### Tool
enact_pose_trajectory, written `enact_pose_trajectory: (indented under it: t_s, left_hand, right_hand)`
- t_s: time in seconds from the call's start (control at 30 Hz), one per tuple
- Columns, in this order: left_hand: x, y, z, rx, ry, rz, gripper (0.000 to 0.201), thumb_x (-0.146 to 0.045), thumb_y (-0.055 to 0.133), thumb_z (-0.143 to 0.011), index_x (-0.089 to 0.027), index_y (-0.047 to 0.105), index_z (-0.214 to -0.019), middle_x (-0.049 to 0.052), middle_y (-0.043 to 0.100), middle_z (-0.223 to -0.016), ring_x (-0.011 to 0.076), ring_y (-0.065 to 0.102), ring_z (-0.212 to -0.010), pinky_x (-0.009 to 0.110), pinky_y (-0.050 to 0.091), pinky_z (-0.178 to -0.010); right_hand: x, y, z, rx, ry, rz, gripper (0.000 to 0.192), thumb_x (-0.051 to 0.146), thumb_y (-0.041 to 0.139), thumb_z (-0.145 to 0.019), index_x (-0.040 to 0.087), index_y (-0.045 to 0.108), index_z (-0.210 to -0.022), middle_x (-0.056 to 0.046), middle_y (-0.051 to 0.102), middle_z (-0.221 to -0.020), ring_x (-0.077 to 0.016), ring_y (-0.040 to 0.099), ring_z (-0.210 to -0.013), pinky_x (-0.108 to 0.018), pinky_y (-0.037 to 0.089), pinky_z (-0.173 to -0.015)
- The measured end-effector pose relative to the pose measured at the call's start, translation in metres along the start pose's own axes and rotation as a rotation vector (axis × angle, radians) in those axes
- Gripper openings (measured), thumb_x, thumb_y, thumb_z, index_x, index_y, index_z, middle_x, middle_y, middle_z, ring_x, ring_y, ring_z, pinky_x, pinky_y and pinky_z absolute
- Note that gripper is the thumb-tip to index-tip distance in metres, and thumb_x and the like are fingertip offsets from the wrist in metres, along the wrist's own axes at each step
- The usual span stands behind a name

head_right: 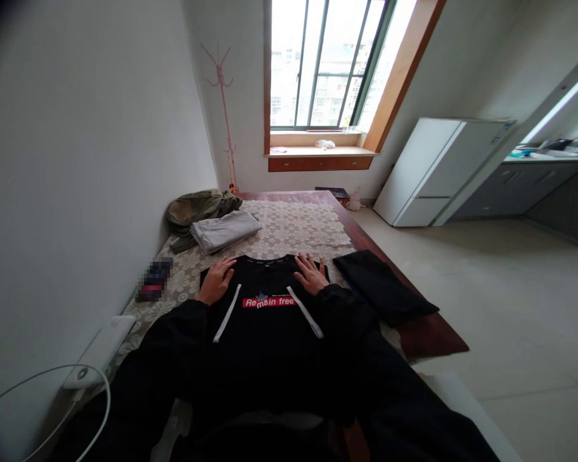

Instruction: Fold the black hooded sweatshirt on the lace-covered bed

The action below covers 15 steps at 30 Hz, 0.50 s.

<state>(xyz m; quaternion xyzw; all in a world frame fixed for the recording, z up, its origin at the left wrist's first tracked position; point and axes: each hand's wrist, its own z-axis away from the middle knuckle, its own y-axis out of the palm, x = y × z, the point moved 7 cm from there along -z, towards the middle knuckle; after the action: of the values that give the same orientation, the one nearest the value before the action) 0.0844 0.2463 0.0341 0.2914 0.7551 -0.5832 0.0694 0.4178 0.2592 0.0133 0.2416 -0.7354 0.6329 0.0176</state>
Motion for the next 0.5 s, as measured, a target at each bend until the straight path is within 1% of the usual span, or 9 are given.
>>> enact_pose_trajectory:
  t_s: [0.07, 0.13, 0.17, 0.23, 0.27, 0.33, 0.37, 0.43, 0.5]
  left_hand:
    - [-0.001, -0.035, 0.046, -0.210, -0.030, 0.188, 0.044, -0.045, 0.046, -0.101, -0.021, 0.066, -0.132, 0.010, 0.071, -0.136, 0.0265, 0.061, -0.132, 0.049, 0.040, -0.119]
    - [0.004, -0.057, 0.117, -0.370, -0.116, 0.339, 0.037, -0.048, 0.052, -0.098, -0.023, 0.071, -0.118, 0.007, 0.079, -0.106, 0.0241, 0.073, -0.101, 0.041, 0.056, -0.096]
    - [0.008, -0.063, 0.159, -0.458, -0.175, 0.401, 0.033, -0.048, 0.054, -0.098, -0.023, 0.071, -0.110, 0.004, 0.077, -0.091, 0.0219, 0.072, -0.085, 0.037, 0.058, -0.084]
    - [0.022, -0.065, 0.255, -0.756, -0.359, 0.492, 0.033, -0.051, 0.051, -0.097, -0.023, 0.066, -0.088, -0.001, 0.063, -0.065, 0.0173, 0.059, -0.056, 0.032, 0.052, -0.059]
    - [0.029, -0.051, 0.296, -0.769, -0.480, 0.529, 0.035, -0.053, 0.050, -0.097, -0.023, 0.062, -0.083, -0.002, 0.058, -0.061, 0.0160, 0.054, -0.050, 0.030, 0.047, -0.051]
    - [0.043, -0.014, 0.366, -0.741, -0.788, 0.502, 0.038, -0.058, 0.045, -0.097, -0.025, 0.055, -0.082, -0.004, 0.051, -0.059, 0.0158, 0.050, -0.047, 0.029, 0.042, -0.046]
    - [0.048, 0.009, 0.388, -0.633, -0.899, 0.460, 0.041, -0.062, 0.042, -0.096, -0.026, 0.053, -0.082, -0.003, 0.052, -0.060, 0.0175, 0.054, -0.049, 0.030, 0.044, -0.046]
    - [0.050, 0.051, 0.406, -0.366, -0.953, 0.392, 0.045, -0.067, 0.036, -0.094, -0.026, 0.054, -0.090, 0.004, 0.065, -0.078, 0.0238, 0.068, -0.068, 0.036, 0.056, -0.059]
    - [0.050, 0.079, 0.405, -0.194, -0.918, 0.365, 0.043, -0.065, 0.043, -0.089, -0.025, 0.058, -0.098, 0.011, 0.072, -0.101, 0.0292, 0.074, -0.093, 0.040, 0.061, -0.076]
  right_hand:
    - [0.001, -0.030, 0.051, -0.209, -0.005, -0.215, 0.051, 0.048, 0.038, -0.104, 0.023, 0.060, -0.143, -0.012, 0.060, -0.148, -0.0294, 0.053, -0.140, -0.053, 0.034, -0.121]
    - [-0.009, -0.044, 0.127, -0.384, 0.051, -0.446, 0.041, 0.051, 0.047, -0.102, 0.023, 0.070, -0.123, -0.009, 0.076, -0.114, -0.0255, 0.070, -0.105, -0.041, 0.054, -0.097]
    - [-0.020, -0.045, 0.174, -0.517, 0.146, -0.505, 0.038, 0.051, 0.051, -0.101, 0.022, 0.073, -0.110, -0.007, 0.076, -0.094, -0.0233, 0.071, -0.087, -0.037, 0.056, -0.084]
    - [-0.043, -0.033, 0.277, -0.843, 0.406, -0.563, 0.038, 0.054, 0.055, -0.097, 0.020, 0.070, -0.088, -0.001, 0.064, -0.066, -0.0185, 0.061, -0.061, -0.031, 0.051, -0.063]
    - [-0.053, -0.017, 0.327, -0.979, 0.553, -0.591, 0.038, 0.055, 0.056, -0.096, 0.021, 0.066, -0.081, 0.001, 0.058, -0.060, -0.0166, 0.055, -0.055, -0.030, 0.047, -0.056]
    - [-0.066, 0.028, 0.402, -1.071, 0.793, -0.635, 0.038, 0.057, 0.058, -0.091, 0.022, 0.063, -0.079, 0.002, 0.055, -0.059, -0.0163, 0.050, -0.052, -0.029, 0.042, -0.050]
    - [-0.071, 0.053, 0.424, -1.010, 0.884, -0.624, 0.039, 0.060, 0.060, -0.088, 0.022, 0.065, -0.082, 0.001, 0.058, -0.062, -0.0183, 0.055, -0.056, -0.031, 0.045, -0.053]
    - [-0.077, 0.099, 0.439, -0.787, 0.926, -0.684, 0.045, 0.063, 0.068, -0.079, 0.021, 0.068, -0.097, -0.006, 0.072, -0.087, -0.0265, 0.069, -0.079, -0.037, 0.056, -0.068]
    - [-0.078, 0.136, 0.431, -0.545, 0.889, -0.761, 0.058, 0.064, 0.074, -0.070, 0.022, 0.069, -0.110, -0.011, 0.075, -0.112, -0.0343, 0.070, -0.105, -0.045, 0.058, -0.088]
